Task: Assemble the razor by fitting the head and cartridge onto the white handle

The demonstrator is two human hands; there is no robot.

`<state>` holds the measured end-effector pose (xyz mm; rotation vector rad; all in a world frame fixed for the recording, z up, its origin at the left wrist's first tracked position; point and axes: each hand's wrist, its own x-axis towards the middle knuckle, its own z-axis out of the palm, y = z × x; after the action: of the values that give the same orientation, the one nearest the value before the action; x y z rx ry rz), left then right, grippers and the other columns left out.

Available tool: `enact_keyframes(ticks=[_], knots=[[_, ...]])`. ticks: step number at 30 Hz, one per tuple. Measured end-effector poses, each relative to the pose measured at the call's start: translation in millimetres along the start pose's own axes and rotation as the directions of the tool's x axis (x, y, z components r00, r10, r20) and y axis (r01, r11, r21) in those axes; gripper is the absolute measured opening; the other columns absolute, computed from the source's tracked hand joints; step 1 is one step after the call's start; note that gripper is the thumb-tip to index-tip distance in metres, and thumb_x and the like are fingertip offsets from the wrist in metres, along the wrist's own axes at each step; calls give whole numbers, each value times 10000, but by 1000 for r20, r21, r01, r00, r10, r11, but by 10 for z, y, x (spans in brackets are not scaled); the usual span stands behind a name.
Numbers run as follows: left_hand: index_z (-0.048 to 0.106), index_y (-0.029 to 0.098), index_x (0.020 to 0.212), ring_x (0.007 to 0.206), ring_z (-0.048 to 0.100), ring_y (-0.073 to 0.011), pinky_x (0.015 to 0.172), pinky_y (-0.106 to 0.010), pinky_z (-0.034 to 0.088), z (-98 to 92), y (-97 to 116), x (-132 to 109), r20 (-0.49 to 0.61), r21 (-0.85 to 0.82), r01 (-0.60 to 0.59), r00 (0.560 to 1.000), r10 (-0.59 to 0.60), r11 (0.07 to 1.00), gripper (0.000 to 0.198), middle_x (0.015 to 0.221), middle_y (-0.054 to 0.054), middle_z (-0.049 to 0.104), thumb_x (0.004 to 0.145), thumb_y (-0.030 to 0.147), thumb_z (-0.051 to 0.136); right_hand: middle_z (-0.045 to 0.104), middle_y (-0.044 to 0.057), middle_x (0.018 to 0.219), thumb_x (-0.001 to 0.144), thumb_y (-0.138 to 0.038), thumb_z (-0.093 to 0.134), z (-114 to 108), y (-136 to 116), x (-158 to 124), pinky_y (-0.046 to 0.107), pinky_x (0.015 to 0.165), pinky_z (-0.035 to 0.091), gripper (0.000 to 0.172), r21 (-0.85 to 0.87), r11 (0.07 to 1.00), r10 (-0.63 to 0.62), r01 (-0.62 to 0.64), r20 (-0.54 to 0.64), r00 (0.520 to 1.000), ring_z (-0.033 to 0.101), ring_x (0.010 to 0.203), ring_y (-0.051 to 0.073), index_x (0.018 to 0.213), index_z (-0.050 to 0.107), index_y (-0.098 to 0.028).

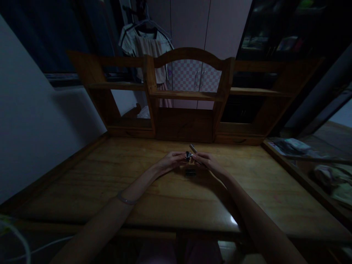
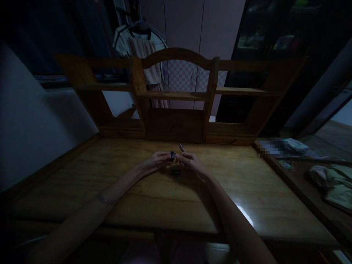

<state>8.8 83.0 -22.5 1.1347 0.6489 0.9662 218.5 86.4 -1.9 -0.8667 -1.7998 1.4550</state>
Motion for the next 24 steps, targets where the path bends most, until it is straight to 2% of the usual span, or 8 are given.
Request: enact_keyframes(ticks=[7, 12, 24], knots=[[710, 103, 983, 942, 622, -198, 848, -310, 451, -4, 9, 3, 2, -77, 20, 1000, -20, 997, 298, 1061, -146, 672, 727, 253, 732, 446, -29, 621, 811, -533, 568, -15, 2, 0, 242, 472, 188, 372, 28, 1000, 1, -2, 33, 999, 328, 514, 86, 821, 598, -161], [708, 114, 959, 904, 622, -177, 807, -292, 463, -6, 23, -13, -19, -94, 25, 999, -27, 995, 265, 1030, -116, 678, 724, 233, 732, 447, -23, 626, 809, -503, 578, -13, -25, -17, 247, 483, 189, 352, 46, 999, -12, 10, 47, 999, 339, 528, 88, 820, 617, -154], [709, 110, 920, 848, 614, -158, 760, -268, 470, -13, 14, -7, -30, -105, 45, 998, -49, 993, 238, 971, -107, 683, 714, 224, 739, 484, -7, 635, 809, -485, 576, -25, -67, -43, 242, 498, 225, 336, -21, 1000, 5, -3, 68, 998, 376, 548, 97, 770, 616, -154]])
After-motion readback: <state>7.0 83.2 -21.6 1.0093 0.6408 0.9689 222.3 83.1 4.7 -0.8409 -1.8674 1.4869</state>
